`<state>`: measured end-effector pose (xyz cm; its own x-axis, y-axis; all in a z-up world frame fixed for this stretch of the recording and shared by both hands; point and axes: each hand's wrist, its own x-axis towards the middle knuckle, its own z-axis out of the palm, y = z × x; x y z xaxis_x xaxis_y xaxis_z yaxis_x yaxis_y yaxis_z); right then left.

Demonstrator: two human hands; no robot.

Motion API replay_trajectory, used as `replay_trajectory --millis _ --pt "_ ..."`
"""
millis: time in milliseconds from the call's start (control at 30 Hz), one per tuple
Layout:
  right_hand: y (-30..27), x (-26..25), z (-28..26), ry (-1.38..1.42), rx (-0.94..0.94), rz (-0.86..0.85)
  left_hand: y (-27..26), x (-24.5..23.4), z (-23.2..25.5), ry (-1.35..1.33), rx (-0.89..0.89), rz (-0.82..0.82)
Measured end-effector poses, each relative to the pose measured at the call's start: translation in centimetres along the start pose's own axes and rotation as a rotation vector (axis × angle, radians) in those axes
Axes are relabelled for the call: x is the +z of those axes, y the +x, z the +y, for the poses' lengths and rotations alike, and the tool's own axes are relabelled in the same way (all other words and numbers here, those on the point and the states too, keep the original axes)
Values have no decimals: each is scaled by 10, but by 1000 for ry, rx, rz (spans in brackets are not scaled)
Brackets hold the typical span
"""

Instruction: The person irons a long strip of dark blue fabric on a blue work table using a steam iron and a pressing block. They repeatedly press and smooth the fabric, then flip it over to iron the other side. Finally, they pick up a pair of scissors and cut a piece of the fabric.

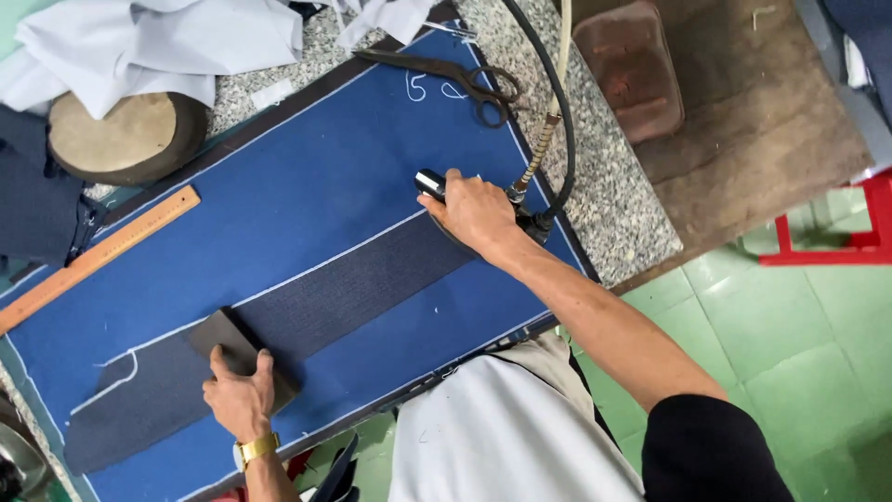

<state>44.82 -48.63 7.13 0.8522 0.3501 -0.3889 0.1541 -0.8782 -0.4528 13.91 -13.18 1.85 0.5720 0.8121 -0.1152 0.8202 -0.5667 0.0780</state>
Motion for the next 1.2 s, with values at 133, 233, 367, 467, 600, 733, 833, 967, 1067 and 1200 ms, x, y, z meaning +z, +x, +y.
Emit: replay_trajectory --millis 133,233,367,467,600,733,833,967,1067,1200 --pt "5 -8 6 -60 -60 -20 -18 5 20 -50 -9 57" --pt "4 -21 4 -69 -83 -61 -26 14 25 -71 -21 31" --pt "-3 -46 -2 -3 -138 -111 -32 35 32 24 -85 94" --pt "-2 -52 -2 -3 -162 -124 -37 33 49 -7 -124 68" --pt "-1 -51 0 -27 -174 -156 -49 31 75 -32 -140 57" --pt "3 -45 3 -27 -186 -144 -61 31 111 -11 -115 45" --pt "6 -42 6 -30 -176 -146 -71 24 146 -42 -58 29" --pt "6 -43 10 -9 -172 -140 -80 4 201 -119 -8 -108" --pt "5 -45 14 -6 -164 -127 -88 -5 238 -135 47 -172" --pt "3 -45 24 -6 -155 -98 -96 -7 272 -161 145 -204"
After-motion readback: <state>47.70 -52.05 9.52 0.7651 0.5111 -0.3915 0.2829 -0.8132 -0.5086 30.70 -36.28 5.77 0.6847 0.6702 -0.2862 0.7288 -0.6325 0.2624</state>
